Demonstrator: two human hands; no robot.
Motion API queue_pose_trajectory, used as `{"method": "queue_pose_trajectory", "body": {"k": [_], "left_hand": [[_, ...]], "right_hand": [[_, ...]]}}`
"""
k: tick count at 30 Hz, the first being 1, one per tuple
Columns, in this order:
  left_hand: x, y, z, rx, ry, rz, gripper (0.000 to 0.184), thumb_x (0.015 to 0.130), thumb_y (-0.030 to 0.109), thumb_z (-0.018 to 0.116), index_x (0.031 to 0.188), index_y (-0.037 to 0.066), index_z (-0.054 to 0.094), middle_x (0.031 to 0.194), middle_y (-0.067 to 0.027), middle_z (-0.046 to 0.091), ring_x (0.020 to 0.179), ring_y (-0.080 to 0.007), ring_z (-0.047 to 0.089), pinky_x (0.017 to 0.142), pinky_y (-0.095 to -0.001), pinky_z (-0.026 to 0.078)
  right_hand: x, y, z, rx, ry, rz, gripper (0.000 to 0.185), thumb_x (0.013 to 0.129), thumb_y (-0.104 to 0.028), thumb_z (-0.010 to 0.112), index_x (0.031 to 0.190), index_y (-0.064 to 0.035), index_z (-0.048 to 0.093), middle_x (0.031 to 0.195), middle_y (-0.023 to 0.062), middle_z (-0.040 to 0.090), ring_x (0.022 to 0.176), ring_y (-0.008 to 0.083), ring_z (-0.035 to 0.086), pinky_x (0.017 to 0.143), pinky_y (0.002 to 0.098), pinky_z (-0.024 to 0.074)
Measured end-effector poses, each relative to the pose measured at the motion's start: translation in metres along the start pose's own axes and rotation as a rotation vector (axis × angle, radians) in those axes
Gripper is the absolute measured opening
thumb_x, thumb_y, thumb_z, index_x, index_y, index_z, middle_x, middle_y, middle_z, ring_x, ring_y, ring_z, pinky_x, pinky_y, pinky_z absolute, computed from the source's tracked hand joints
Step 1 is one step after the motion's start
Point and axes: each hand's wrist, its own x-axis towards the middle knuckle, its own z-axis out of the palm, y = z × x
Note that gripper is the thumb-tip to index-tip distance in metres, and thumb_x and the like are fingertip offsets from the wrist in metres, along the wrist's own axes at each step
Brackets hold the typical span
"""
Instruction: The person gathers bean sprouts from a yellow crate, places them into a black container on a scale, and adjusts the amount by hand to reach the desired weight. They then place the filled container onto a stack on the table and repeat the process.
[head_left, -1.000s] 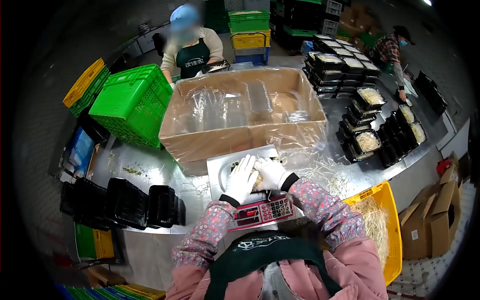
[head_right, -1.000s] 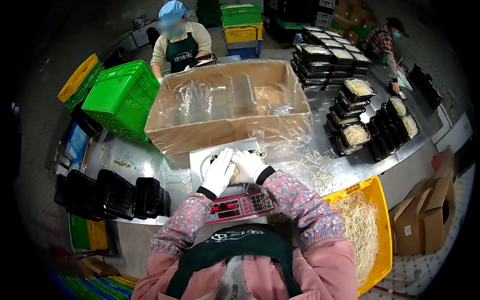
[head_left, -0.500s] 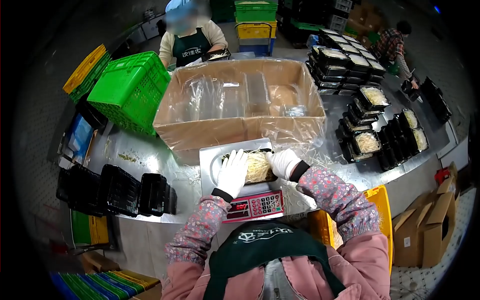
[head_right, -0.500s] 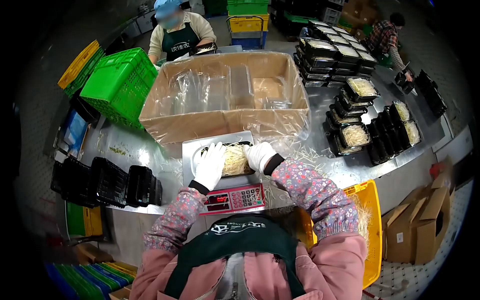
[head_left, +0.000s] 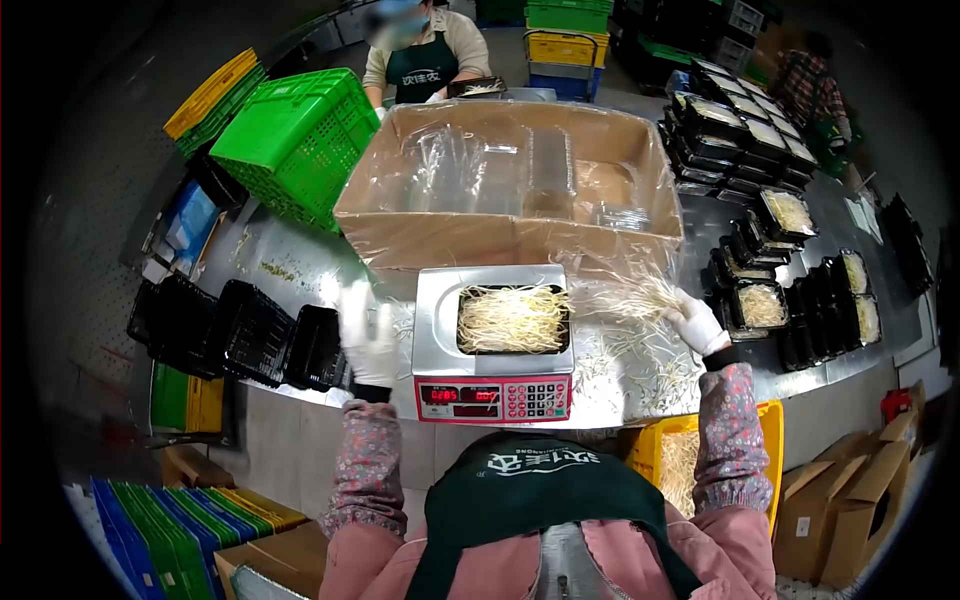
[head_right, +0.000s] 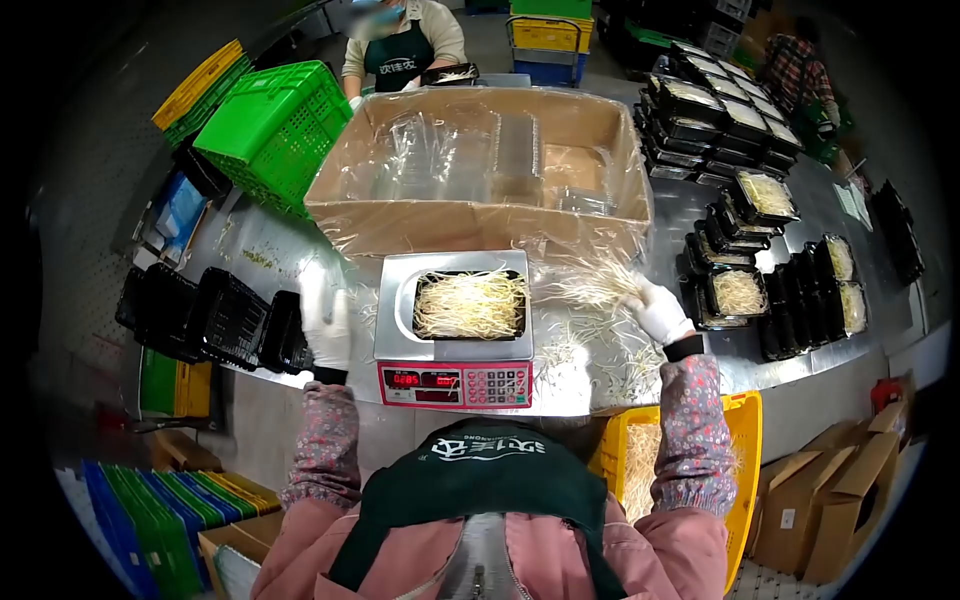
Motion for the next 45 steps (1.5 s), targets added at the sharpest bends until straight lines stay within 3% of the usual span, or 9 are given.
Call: {"method": "queue_pose_trajectory", "body": {"k": [4,7,14,19,25,29,36,41,45], "left_hand": [[-0.039,-0.114,-0.07,0.91,-0.161,-0.452,0.078,0.092,0.052,0.057,0.145,-0.001,0.035,0.148,-0.0194,0.04,0.138,-0.0443,0.031,0.111,-0.0566,0.027],[-0.062,-0.149,-0.091,0.853,-0.613,-0.734,0.049,0.094,0.037,0.054,0.136,0.012,0.054,0.119,-0.0199,0.065,0.114,-0.0371,0.059,0.112,-0.0553,0.027],[-0.057,-0.149,-0.108,0.626,-0.098,-0.798,0.028,0.08,0.024,0.076,0.103,0.008,0.073,0.095,-0.013,0.073,0.09,-0.028,0.07,0.083,-0.0355,0.052],[-0.004,-0.063,-0.089,0.301,0.171,-0.27,0.022,0.087,0.012,0.068,0.105,-0.001,0.068,0.101,-0.0139,0.069,0.093,-0.0291,0.066,0.086,-0.0367,0.05],[0.023,0.116,0.029,0.016,-0.413,0.506,0.026,0.076,-0.002,0.064,0.1,0.006,0.071,0.09,-0.0107,0.07,0.083,-0.0289,0.065,0.075,-0.0396,0.05],[-0.015,0.172,0.087,0.077,-0.657,0.748,0.021,0.08,0.01,0.062,0.1,0.012,0.066,0.082,-0.0034,0.059,0.082,-0.0248,0.057,0.069,-0.0398,0.045],[-0.049,0.164,0.132,-0.151,-0.73,0.667,0.027,0.079,0.008,0.063,0.106,0.013,0.068,0.087,-0.0038,0.062,0.085,-0.0244,0.058,0.072,-0.0384,0.046],[-0.064,0.178,0.15,-0.102,-0.742,0.675,0.039,0.081,0.016,0.067,0.119,0.012,0.063,0.106,-0.0059,0.064,0.107,-0.0257,0.055,0.09,-0.0389,0.044],[-0.044,0.185,0.107,-0.277,-0.746,0.643,0.038,0.081,0.02,0.072,0.117,0.009,0.064,0.119,-0.0091,0.064,0.12,-0.0307,0.055,0.099,-0.0425,0.044]], "right_hand": [[-0.011,0.04,0.024,-0.05,-0.023,0.05,0.041,0.092,-0.026,0.061,0.129,-0.0091,0.055,0.105,0.0233,0.067,0.102,0.0413,0.063,0.087,0.0427,0.0502],[-0.006,0.042,0.034,0.062,0.022,-0.005,0.038,0.091,-0.018,0.064,0.128,-0.0101,0.058,0.105,0.02,0.069,0.101,0.0369,0.066,0.085,0.0374,0.0511],[0.012,0.014,0.011,0.122,0.12,-0.116,0.038,0.092,-0.016,0.064,0.128,-0.005,0.057,0.105,0.019,0.07,0.096,0.0276,0.069,0.082,0.0329,0.0512],[0.0,-0.039,-0.048,0.619,0.128,-0.074,0.043,0.095,-0.011,0.058,0.136,-0.0012,0.05,0.119,0.0064,0.064,0.097,0.0124,0.06,0.085,0.0256,0.0476],[0.003,-0.117,-0.068,0.669,0.261,-0.614,0.043,0.092,-0.022,0.066,0.129,-0.0039,0.053,0.099,0.0056,0.065,0.074,0.0154,0.062,0.065,0.0283,0.051],[0.001,-0.128,-0.026,-0.309,0.155,-0.652,0.064,0.078,-0.032,0.076,0.132,-0.0083,0.051,0.106,0.0136,0.063,0.092,0.0326,0.063,0.075,0.035,0.0531],[-0.035,-0.062,-0.031,0.07,0.375,-0.276,0.077,0.078,-0.033,0.079,0.142,-0.0095,0.043,0.137,0.0182,0.05,0.128,0.0327,0.048,0.106,0.0378,0.04],[-0.016,0.01,0.042,0.493,0.393,-0.005,0.055,0.081,-0.002,0.063,0.134,-0.0032,0.05,0.111,0.015,0.068,0.106,0.0206,0.064,0.094,0.0305,0.0463],[0.003,0.083,0.082,0.547,0.551,0.089,0.051,0.08,-0.003,0.065,0.13,-0.0042,0.053,0.109,0.0145,0.069,0.103,0.0195,0.066,0.093,0.0306,0.0477]]}}
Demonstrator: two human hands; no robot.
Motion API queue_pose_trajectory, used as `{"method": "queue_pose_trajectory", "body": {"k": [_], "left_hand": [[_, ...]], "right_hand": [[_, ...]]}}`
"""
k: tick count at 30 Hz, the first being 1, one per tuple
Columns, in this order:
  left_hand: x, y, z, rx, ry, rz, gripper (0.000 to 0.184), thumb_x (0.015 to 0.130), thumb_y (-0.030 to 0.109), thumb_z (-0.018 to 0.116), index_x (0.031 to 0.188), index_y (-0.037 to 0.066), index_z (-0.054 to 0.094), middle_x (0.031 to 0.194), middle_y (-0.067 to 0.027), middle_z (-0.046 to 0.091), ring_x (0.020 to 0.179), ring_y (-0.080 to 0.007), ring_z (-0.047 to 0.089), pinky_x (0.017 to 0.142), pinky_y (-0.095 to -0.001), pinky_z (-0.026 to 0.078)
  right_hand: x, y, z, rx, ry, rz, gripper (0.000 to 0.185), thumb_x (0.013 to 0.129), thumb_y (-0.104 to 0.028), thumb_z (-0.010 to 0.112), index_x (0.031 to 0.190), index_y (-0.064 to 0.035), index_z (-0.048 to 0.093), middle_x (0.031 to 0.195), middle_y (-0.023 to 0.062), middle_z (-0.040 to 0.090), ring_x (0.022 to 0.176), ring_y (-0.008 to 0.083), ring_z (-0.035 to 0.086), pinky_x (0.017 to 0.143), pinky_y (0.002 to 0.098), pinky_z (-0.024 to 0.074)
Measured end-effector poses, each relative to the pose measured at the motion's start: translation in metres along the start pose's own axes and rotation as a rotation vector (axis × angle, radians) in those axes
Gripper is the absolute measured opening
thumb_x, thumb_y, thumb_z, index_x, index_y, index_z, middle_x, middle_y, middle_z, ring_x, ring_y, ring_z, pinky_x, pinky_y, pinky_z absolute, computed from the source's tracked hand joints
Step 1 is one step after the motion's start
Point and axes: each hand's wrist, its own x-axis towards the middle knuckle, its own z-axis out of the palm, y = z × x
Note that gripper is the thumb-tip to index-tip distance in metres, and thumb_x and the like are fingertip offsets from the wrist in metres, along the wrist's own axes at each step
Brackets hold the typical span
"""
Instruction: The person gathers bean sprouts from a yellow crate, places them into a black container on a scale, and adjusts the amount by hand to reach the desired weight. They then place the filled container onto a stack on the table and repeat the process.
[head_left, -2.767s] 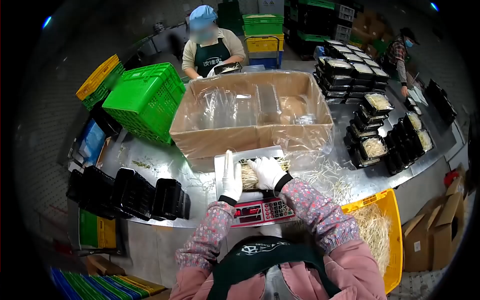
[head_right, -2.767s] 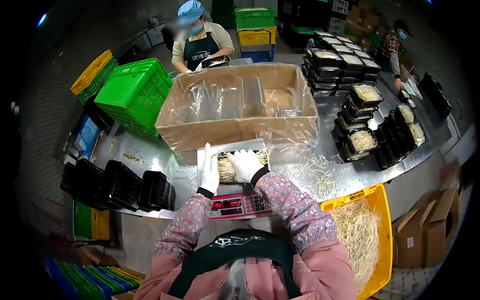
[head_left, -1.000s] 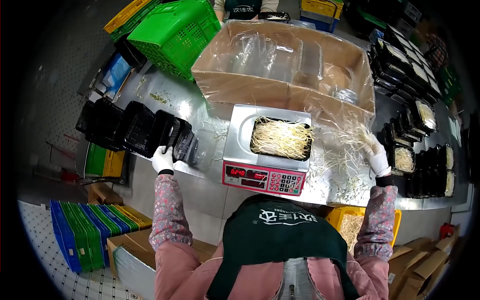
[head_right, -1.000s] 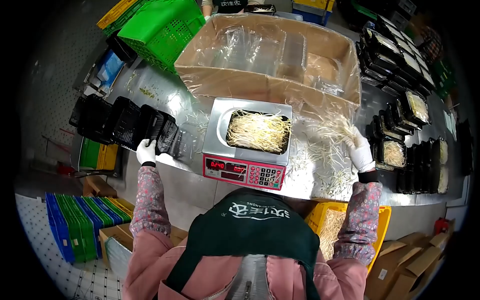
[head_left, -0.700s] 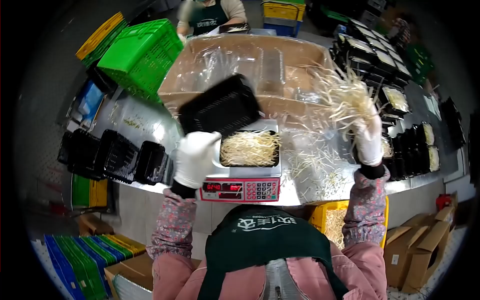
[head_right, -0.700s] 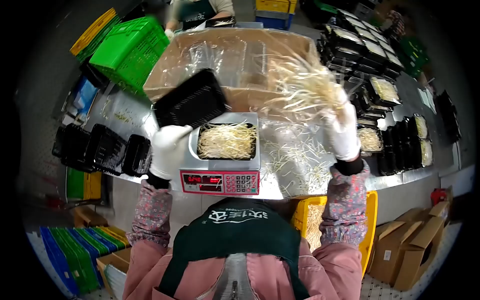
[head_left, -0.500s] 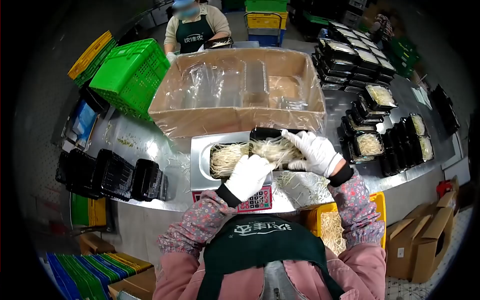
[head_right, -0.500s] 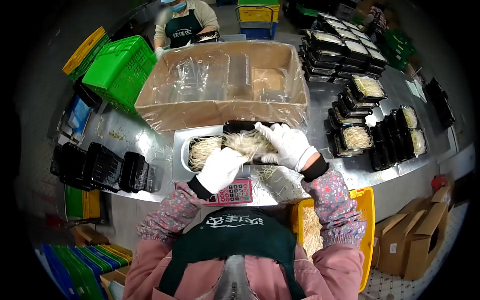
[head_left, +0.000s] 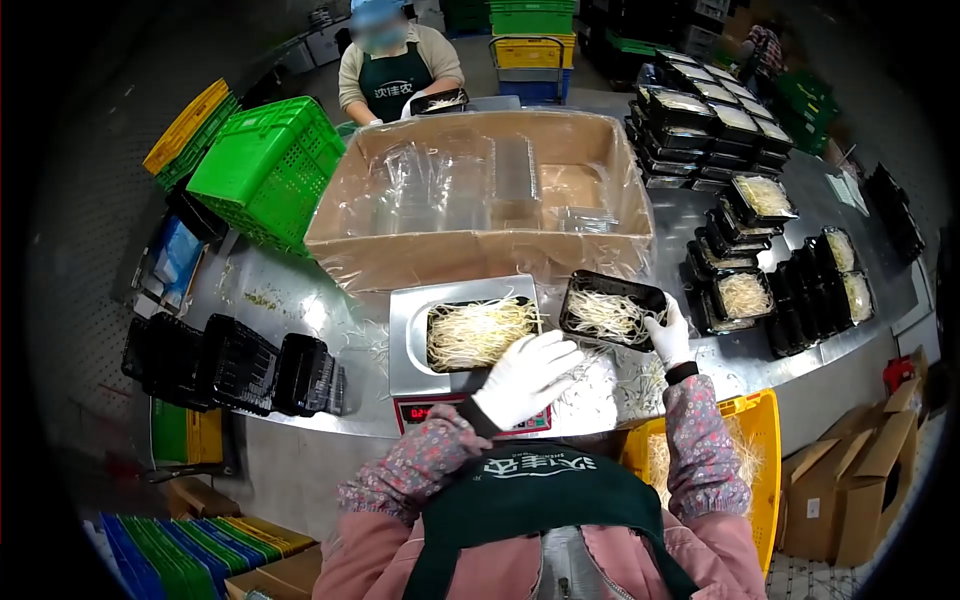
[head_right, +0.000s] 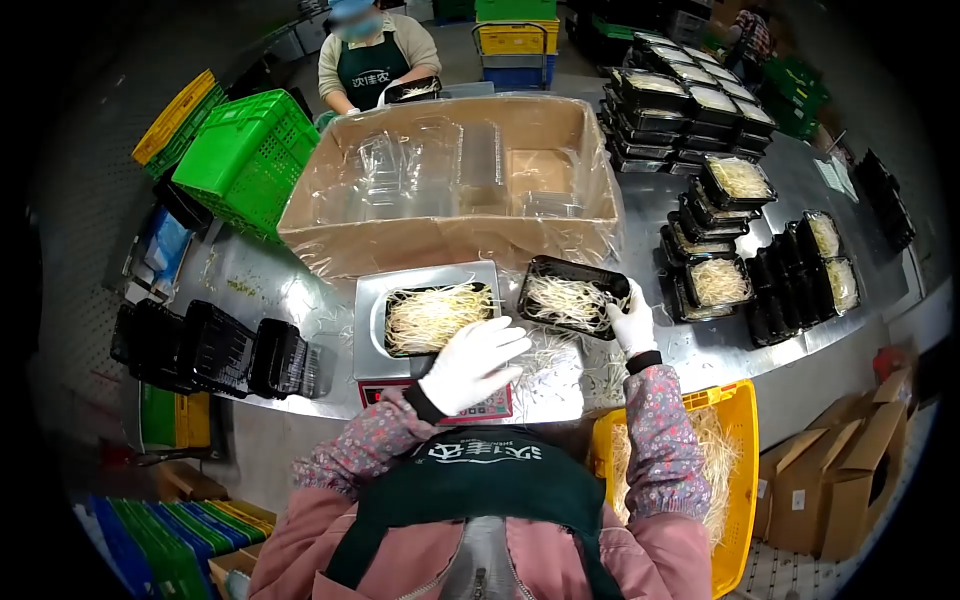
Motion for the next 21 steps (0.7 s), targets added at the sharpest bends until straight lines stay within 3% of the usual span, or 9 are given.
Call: {"method": "queue_pose_trajectory", "body": {"k": [2,4,5,7,9,13,16,19,21], "left_hand": [[-0.016,-0.013,-0.032,0.007,0.228,-0.052,0.034,0.081,0.015,0.07,0.114,0.005,0.065,0.116,-0.0124,0.065,0.113,-0.0323,0.059,0.099,-0.0461,0.046],[-0.046,-0.05,-0.049,0.134,0.448,-0.282,0.038,0.081,0.009,0.068,0.118,-0.002,0.062,0.118,-0.0194,0.063,0.115,-0.0373,0.056,0.102,-0.0461,0.043],[-0.06,-0.07,-0.059,0.127,0.436,-0.466,0.046,0.088,0.013,0.062,0.129,-0.005,0.053,0.129,-0.0253,0.055,0.124,-0.0408,0.049,0.107,-0.0453,0.037],[-0.083,-0.106,-0.042,0.116,0.494,-0.677,0.054,0.096,0.021,0.053,0.141,-0.007,0.039,0.141,-0.0285,0.044,0.134,-0.0415,0.038,0.112,-0.0452,0.03],[-0.085,-0.115,-0.032,0.071,0.445,-0.718,0.056,0.098,0.023,0.052,0.143,-0.006,0.037,0.143,-0.0275,0.042,0.135,-0.04,0.037,0.113,-0.045,0.028],[-0.079,-0.104,-0.003,0.264,0.261,-0.501,0.052,0.092,0.018,0.055,0.138,-0.004,0.046,0.136,-0.0231,0.051,0.13,-0.0366,0.045,0.112,-0.0456,0.03],[-0.076,-0.091,-0.006,0.349,0.242,-0.443,0.042,0.089,0.017,0.055,0.126,-0.005,0.057,0.122,-0.021,0.062,0.117,-0.0336,0.056,0.109,-0.0469,0.032],[-0.067,-0.094,-0.009,0.325,0.194,-0.499,0.033,0.091,0.018,0.051,0.113,-0.004,0.064,0.105,-0.0174,0.069,0.098,-0.0304,0.065,0.103,-0.047,0.036],[-0.067,-0.103,-0.005,0.35,0.153,-0.515,0.034,0.093,0.021,0.049,0.113,-0.002,0.065,0.102,-0.0156,0.07,0.097,-0.0298,0.065,0.101,-0.0457,0.038]], "right_hand": [[-0.008,-0.021,-0.013,-0.475,-0.18,0.201,0.083,0.076,-0.026,0.079,0.145,-0.005,0.037,0.132,0.0238,0.057,0.121,0.0326,0.056,0.103,0.0397,0.0426],[-0.013,-0.049,-0.002,-0.849,-0.127,0.133,0.101,0.073,-0.044,0.08,0.15,-0.0056,0.028,0.145,0.0278,0.042,0.133,0.0409,0.043,0.109,0.0465,0.0353],[-0.012,-0.049,0.005,-0.697,-0.077,0.02,0.099,0.076,-0.048,0.077,0.149,-0.0033,0.029,0.148,0.029,0.036,0.136,0.0433,0.036,0.11,0.0494,0.0317],[-0.007,-0.078,0.04,-0.554,-0.032,-0.365,0.087,0.084,-0.043,0.071,0.146,0.0021,0.031,0.145,0.0294,0.04,0.135,0.0418,0.038,0.11,0.0484,0.0313],[-0.017,-0.131,0.093,-0.454,-0.087,-0.519,0.08,0.087,-0.039,0.067,0.147,0.0001,0.032,0.147,0.0267,0.037,0.138,0.0402,0.035,0.113,0.05,0.0282],[-0.065,-0.166,0.189,-0.669,-0.569,-0.564,0.074,0.094,-0.043,0.051,0.149,0.0015,0.028,0.152,0.0255,0.032,0.141,0.039,0.032,0.115,0.0513,0.0239],[-0.079,-0.165,0.196,-0.645,-0.645,-0.543,0.073,0.096,-0.041,0.047,0.146,0.0095,0.027,0.146,0.0307,0.037,0.137,0.0409,0.038,0.114,0.0474,0.0274],[-0.06,-0.165,0.203,-0.628,-0.734,-0.479,0.07,0.096,-0.041,0.046,0.142,0.0108,0.035,0.141,0.0299,0.044,0.128,0.0399,0.047,0.108,0.0442,0.0369],[-0.052,-0.163,0.204,-0.626,-0.763,-0.481,0.068,0.097,-0.041,0.045,0.14,0.0098,0.038,0.139,0.0293,0.047,0.126,0.0402,0.049,0.107,0.0437,0.0388]]}}
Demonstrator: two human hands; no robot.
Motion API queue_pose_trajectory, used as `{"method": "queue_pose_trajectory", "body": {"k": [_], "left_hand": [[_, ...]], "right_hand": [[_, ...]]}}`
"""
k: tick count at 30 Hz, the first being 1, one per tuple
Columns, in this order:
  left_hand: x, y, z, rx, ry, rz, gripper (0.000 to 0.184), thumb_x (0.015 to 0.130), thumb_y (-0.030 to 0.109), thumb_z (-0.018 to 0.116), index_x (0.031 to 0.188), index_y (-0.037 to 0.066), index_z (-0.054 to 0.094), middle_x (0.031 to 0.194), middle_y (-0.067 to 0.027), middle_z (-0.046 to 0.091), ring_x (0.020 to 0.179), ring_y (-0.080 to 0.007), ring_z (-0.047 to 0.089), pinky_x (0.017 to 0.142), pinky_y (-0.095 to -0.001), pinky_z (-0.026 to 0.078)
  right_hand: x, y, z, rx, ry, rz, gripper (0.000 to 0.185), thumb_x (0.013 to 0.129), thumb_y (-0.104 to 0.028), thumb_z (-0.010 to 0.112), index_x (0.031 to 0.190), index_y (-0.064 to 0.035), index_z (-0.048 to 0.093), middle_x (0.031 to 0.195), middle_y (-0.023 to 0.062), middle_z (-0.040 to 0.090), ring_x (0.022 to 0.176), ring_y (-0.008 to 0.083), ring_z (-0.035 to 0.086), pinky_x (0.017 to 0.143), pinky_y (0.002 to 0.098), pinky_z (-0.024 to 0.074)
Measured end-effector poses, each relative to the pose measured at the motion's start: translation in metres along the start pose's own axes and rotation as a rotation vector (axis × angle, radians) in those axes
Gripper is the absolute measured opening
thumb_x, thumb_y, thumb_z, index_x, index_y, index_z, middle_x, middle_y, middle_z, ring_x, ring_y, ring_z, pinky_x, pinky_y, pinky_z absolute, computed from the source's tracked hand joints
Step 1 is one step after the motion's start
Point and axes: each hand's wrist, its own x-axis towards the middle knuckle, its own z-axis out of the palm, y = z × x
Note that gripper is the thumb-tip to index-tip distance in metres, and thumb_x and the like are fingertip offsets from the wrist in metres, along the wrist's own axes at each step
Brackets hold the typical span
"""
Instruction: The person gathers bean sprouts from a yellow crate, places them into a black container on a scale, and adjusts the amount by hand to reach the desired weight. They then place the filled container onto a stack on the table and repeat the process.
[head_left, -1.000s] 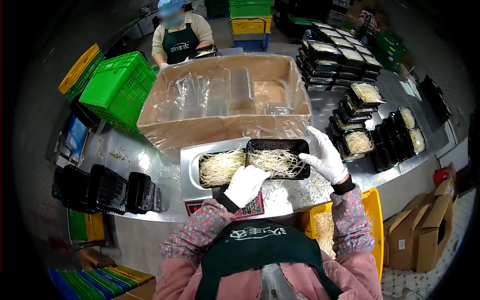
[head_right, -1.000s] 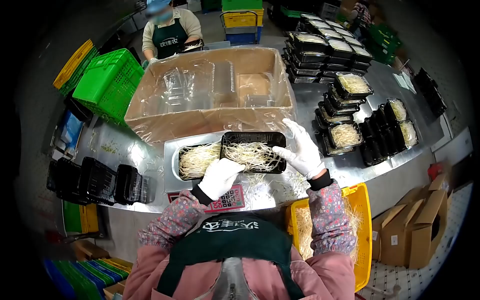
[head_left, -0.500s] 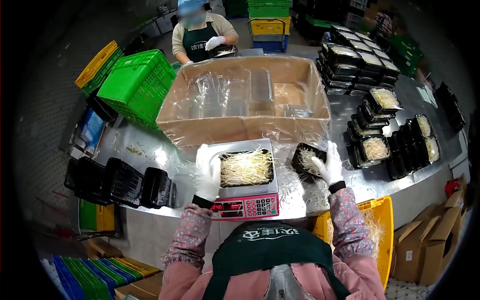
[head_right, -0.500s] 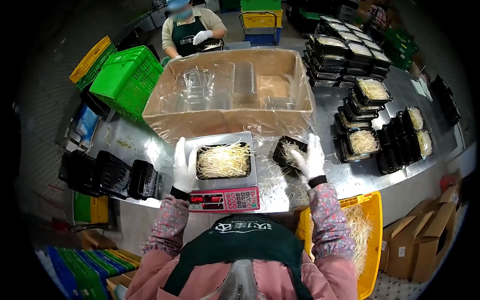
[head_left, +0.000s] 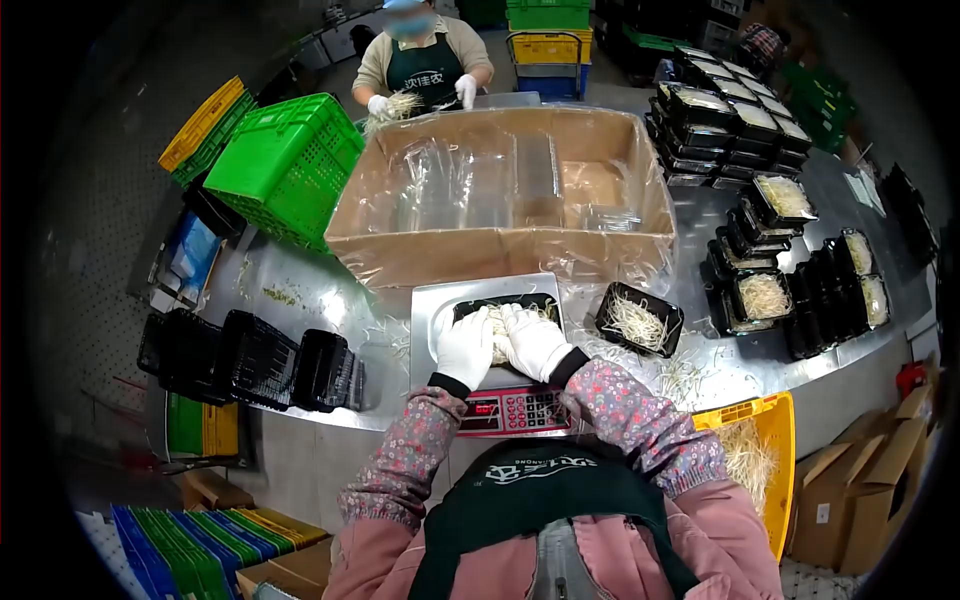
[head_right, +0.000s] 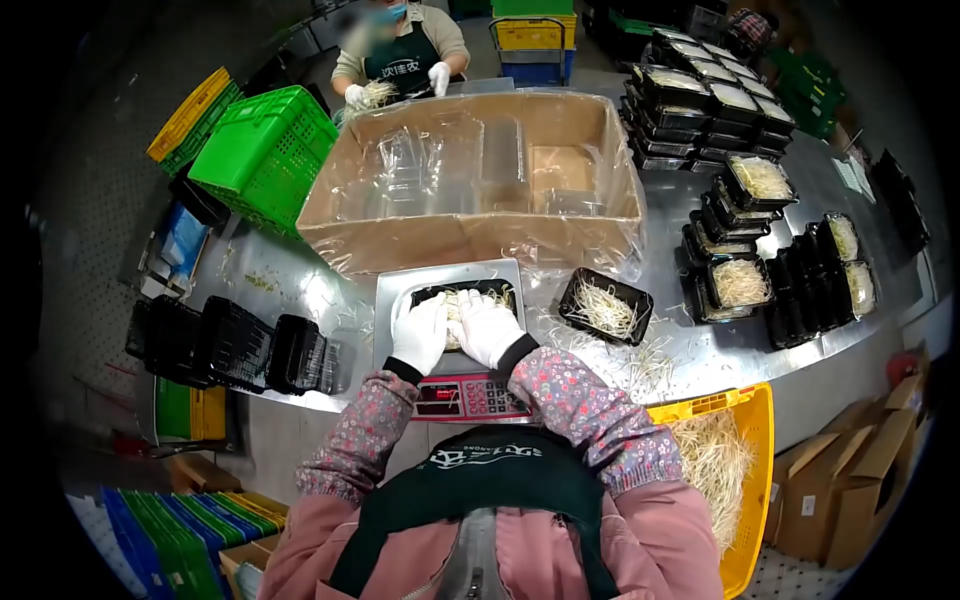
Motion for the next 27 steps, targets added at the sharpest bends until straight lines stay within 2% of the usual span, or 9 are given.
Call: {"method": "queue_pose_trajectory", "body": {"k": [7,9,11,12,15,16,19,22,27], "left_hand": [[-0.009,0.002,-0.019,-0.18,0.028,-0.025,0.04,0.09,0.019,0.058,0.125,-0.003,0.057,0.124,-0.0211,0.059,0.118,-0.0361,0.051,0.106,-0.0466,0.036],[-0.01,-0.001,-0.034,-0.278,0.027,-0.045,0.056,0.087,0.023,0.066,0.133,-0.004,0.049,0.132,-0.0237,0.052,0.127,-0.0403,0.044,0.109,-0.0469,0.033],[-0.009,0.005,-0.055,-0.145,0.048,0.11,0.067,0.084,0.026,0.069,0.137,-0.006,0.044,0.14,-0.0233,0.047,0.129,-0.0411,0.043,0.11,-0.0487,0.032],[-0.005,0.011,-0.058,-0.106,-0.01,0.135,0.078,0.078,0.034,0.073,0.138,-0.006,0.042,0.143,-0.0228,0.044,0.131,-0.0421,0.041,0.11,-0.0514,0.03],[0.011,0.032,-0.051,0.016,-0.137,0.291,0.081,0.075,0.038,0.075,0.137,-0.004,0.044,0.141,-0.0224,0.046,0.131,-0.0401,0.041,0.109,-0.0515,0.03],[0.007,0.02,-0.028,-0.068,-0.194,0.285,0.081,0.073,0.037,0.076,0.136,-0.002,0.046,0.137,-0.0215,0.049,0.129,-0.0387,0.043,0.108,-0.052,0.03],[0.015,0.012,-0.007,-0.111,-0.214,0.286,0.073,0.069,0.03,0.073,0.132,0.001,0.05,0.13,-0.0167,0.054,0.117,-0.0353,0.05,0.096,-0.0481,0.042],[0.028,0.012,-0.006,-0.029,-0.308,0.241,0.062,0.073,0.026,0.068,0.129,0.005,0.053,0.12,-0.0129,0.056,0.105,-0.0342,0.054,0.084,-0.0455,0.05],[0.032,-0.001,0.014,0.033,-0.327,0.19,0.052,0.077,0.024,0.064,0.125,0.006,0.054,0.116,-0.0124,0.056,0.104,-0.0338,0.054,0.08,-0.0462,0.05]], "right_hand": [[-0.021,0.013,-0.044,0.257,0.137,-0.163,0.061,0.095,-0.035,0.054,0.139,0.0053,0.043,0.139,0.0278,0.047,0.13,0.0385,0.046,0.11,0.0424,0.0361],[-0.034,0.019,-0.075,0.312,0.311,-0.116,0.051,0.095,-0.029,0.056,0.135,0.0026,0.048,0.133,0.0258,0.053,0.127,0.037,0.05,0.108,0.0408,0.0379],[-0.036,0.043,-0.079,0.277,0.501,-0.034,0.049,0.095,-0.027,0.057,0.135,0.002,0.048,0.131,0.0252,0.055,0.124,0.0373,0.052,0.107,0.0411,0.0394],[-0.038,0.046,-0.074,0.233,0.542,0.043,0.054,0.097,-0.033,0.053,0.138,0.0022,0.045,0.137,0.0267,0.05,0.13,0.0383,0.046,0.111,0.0444,0.0345],[-0.029,0.024,-0.028,0.01,0.435,0.171,0.063,0.098,-0.04,0.048,0.143,0.0029,0.039,0.146,0.028,0.04,0.137,0.0402,0.037,0.115,0.0477,0.0263],[-0.027,0.017,-0.013,0.033,0.305,0.123,0.071,0.098,-0.048,0.043,0.146,0.0034,0.033,0.151,0.0296,0.031,0.142,0.0419,0.029,0.118,0.0491,0.0183],[-0.029,-0.002,0.006,-0.048,0.211,0.051,0.079,0.097,-0.054,0.041,0.145,0.0077,0.031,0.148,0.0325,0.033,0.141,0.0422,0.03,0.119,0.0471,0.0165],[-0.024,-0.006,-0.009,0.003,0.107,0.122,0.085,0.095,-0.058,0.041,0.146,0.009,0.028,0.146,0.0329,0.036,0.139,0.0419,0.034,0.116,0.0465,0.023],[-0.012,-0.018,-0.027,0.039,-0.01,0.185,0.091,0.092,-0.063,0.044,0.145,0.0099,0.028,0.14,0.0331,0.042,0.131,0.043,0.044,0.112,0.046,0.0303]]}}
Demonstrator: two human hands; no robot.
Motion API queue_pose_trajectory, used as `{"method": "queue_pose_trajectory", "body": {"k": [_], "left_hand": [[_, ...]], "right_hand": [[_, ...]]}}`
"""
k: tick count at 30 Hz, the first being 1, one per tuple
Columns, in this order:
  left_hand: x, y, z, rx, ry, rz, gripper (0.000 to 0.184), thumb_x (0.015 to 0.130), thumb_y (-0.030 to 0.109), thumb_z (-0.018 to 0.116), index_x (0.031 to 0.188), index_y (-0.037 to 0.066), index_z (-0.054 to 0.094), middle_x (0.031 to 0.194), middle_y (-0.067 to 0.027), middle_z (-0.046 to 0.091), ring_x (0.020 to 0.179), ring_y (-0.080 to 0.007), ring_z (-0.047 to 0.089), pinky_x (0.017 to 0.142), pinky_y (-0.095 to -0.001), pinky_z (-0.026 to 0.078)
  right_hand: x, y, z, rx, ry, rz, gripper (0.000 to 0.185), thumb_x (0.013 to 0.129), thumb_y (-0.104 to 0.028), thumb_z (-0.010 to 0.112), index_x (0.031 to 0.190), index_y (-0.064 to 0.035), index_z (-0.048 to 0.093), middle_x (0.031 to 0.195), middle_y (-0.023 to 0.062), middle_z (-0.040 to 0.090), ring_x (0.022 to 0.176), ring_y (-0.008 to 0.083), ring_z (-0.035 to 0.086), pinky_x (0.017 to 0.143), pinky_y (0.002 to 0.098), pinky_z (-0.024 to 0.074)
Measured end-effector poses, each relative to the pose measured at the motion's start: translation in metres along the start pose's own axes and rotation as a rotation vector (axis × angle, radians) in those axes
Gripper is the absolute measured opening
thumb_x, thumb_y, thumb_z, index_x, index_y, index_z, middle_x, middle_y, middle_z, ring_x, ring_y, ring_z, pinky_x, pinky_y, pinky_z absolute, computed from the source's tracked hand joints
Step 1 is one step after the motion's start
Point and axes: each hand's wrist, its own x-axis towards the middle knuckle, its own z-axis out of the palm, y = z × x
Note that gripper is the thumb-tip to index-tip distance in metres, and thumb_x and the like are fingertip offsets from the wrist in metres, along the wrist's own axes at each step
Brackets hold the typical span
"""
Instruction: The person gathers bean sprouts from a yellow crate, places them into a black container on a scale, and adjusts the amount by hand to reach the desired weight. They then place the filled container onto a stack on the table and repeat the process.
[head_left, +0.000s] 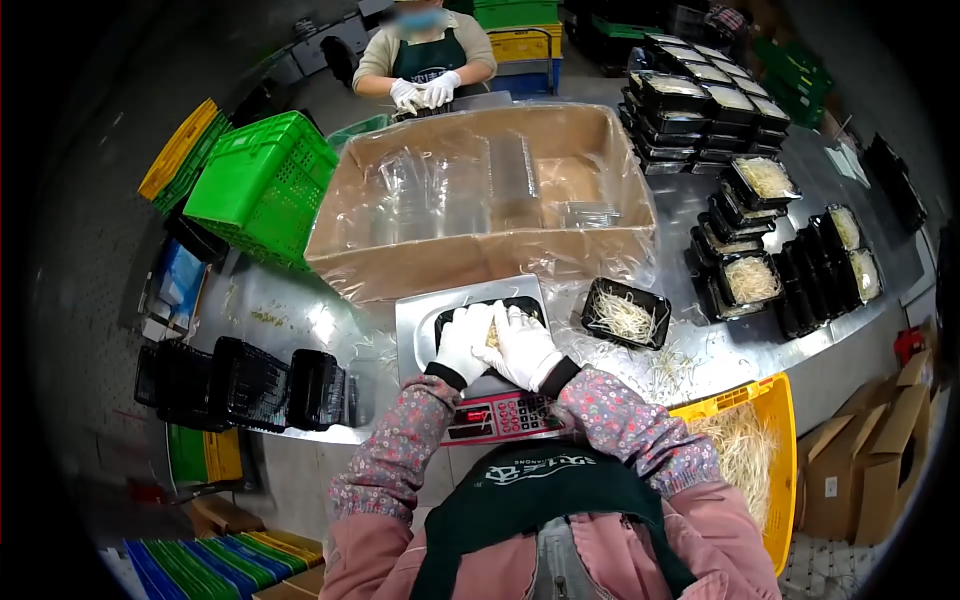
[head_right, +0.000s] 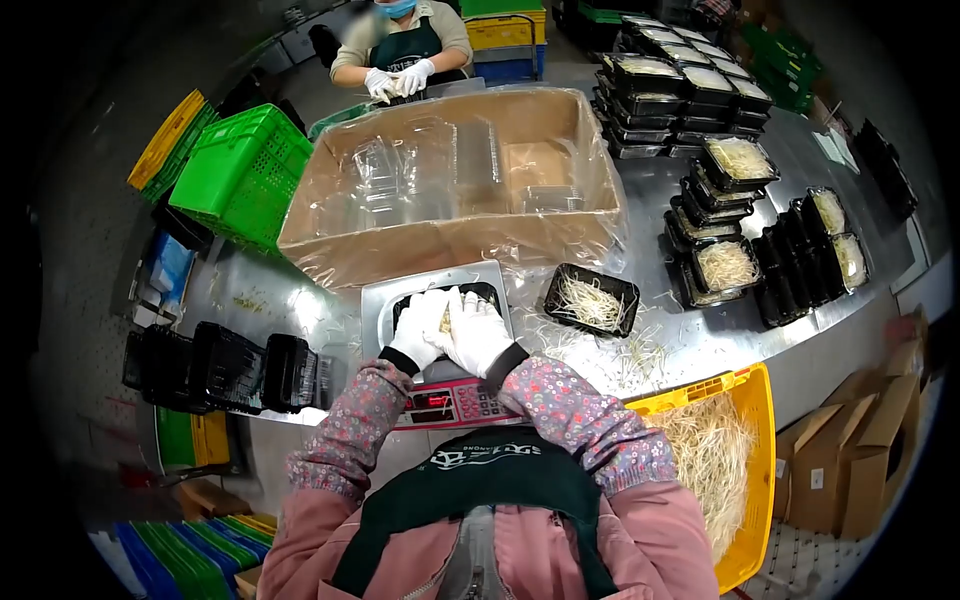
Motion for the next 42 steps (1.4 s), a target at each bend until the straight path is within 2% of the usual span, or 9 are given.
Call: {"method": "queue_pose_trajectory", "body": {"k": [5,10,16,25,28,30,36,39,42], "left_hand": [[-0.04,0.006,-0.04,-0.214,0.025,-0.054,0.065,0.073,0.039,0.077,0.123,0.002,0.057,0.116,-0.0165,0.06,0.11,-0.0359,0.054,0.094,-0.044,0.044],[-0.096,-0.046,-0.057,-0.125,0.062,-0.127,0.072,0.072,0.042,0.08,0.128,0.004,0.055,0.124,-0.0149,0.058,0.115,-0.0337,0.052,0.1,-0.0428,0.041],[-0.104,-0.05,-0.067,-0.125,0.075,-0.219,0.073,0.072,0.039,0.08,0.129,0.003,0.054,0.125,-0.0162,0.057,0.115,-0.0347,0.051,0.101,-0.043,0.04],[-0.088,-0.046,-0.059,-0.127,0.104,-0.216,0.072,0.072,0.036,0.08,0.129,0.0,0.053,0.123,-0.0179,0.057,0.114,-0.0357,0.051,0.101,-0.0443,0.04],[-0.05,-0.035,-0.04,-0.138,0.135,-0.143,0.076,0.072,0.042,0.078,0.129,0.0,0.053,0.121,-0.0172,0.059,0.108,-0.0358,0.053,0.095,-0.0456,0.042],[-0.024,-0.018,-0.029,-0.108,0.113,-0.11,0.083,0.071,0.049,0.077,0.133,0.0,0.051,0.124,-0.018,0.057,0.112,-0.0358,0.052,0.098,-0.0456,0.041],[0.006,0.002,-0.04,-0.096,0.094,-0.041,0.077,0.08,0.052,0.068,0.134,0.0,0.051,0.127,-0.0187,0.058,0.119,-0.0331,0.052,0.102,-0.0462,0.037],[0.016,0.017,-0.024,-0.082,0.228,-0.045,0.04,0.092,0.031,0.057,0.12,0.002,0.06,0.118,-0.0124,0.063,0.107,-0.0298,0.057,0.095,-0.0445,0.039],[0.022,0.022,-0.002,-0.011,0.235,-0.056,0.036,0.091,0.027,0.056,0.118,0.003,0.06,0.117,-0.011,0.06,0.108,-0.0302,0.054,0.094,-0.0442,0.041]], "right_hand": [[-0.008,0.002,-0.043,0.107,0.107,-0.232,0.067,0.092,-0.053,0.056,0.132,0.0008,0.052,0.104,0.0229,0.067,0.089,0.038,0.067,0.078,0.0442,0.0536],[0.056,0.025,-0.055,0.003,0.432,-0.11,0.041,0.093,-0.038,0.058,0.12,-0.0075,0.062,0.094,0.0158,0.07,0.085,0.0339,0.067,0.075,0.0434,0.0542],[0.08,0.009,0.062,-0.302,0.033,-0.319,0.066,0.093,-0.045,0.052,0.15,-0.0185,0.032,0.158,0.0121,0.027,0.147,0.0321,0.021,0.115,0.0619,0.0142],[0.017,0.145,0.015,-0.245,0.165,0.305,0.067,0.09,-0.055,0.053,0.139,-0.0097,0.05,0.152,0.027,0.031,0.14,0.0503,0.025,0.111,0.0622,0.0218],[0.007,0.131,-0.022,-0.15,0.056,0.316,0.044,0.087,-0.05,0.059,0.106,-0.0125,0.073,0.107,0.0224,0.068,0.1,0.0364,0.065,0.087,0.0491,0.0488],[0.011,0.129,-0.03,0.012,0.434,0.225,0.033,0.082,-0.043,0.068,0.074,-0.0121,0.074,0.073,0.0144,0.067,0.07,0.0318,0.066,0.066,0.0422,0.0515],[0.07,0.17,-0.116,-0.196,0.737,0.045,0.058,0.085,-0.045,0.067,0.128,-0.0075,0.059,0.121,0.0141,0.063,0.116,0.0316,0.056,0.094,0.0446,0.0449],[0.118,0.193,-0.123,-0.333,0.468,0.212,0.086,0.086,-0.059,0.058,0.146,-0.0011,0.035,0.149,0.0175,0.04,0.14,0.0351,0.033,0.11,0.0508,0.0321],[0.148,0.194,-0.142,-0.213,-0.09,0.411,0.068,0.086,-0.056,0.06,0.136,-0.0098,0.055,0.131,0.0156,0.06,0.124,0.0319,0.054,0.104,0.0435,0.0413]]}}
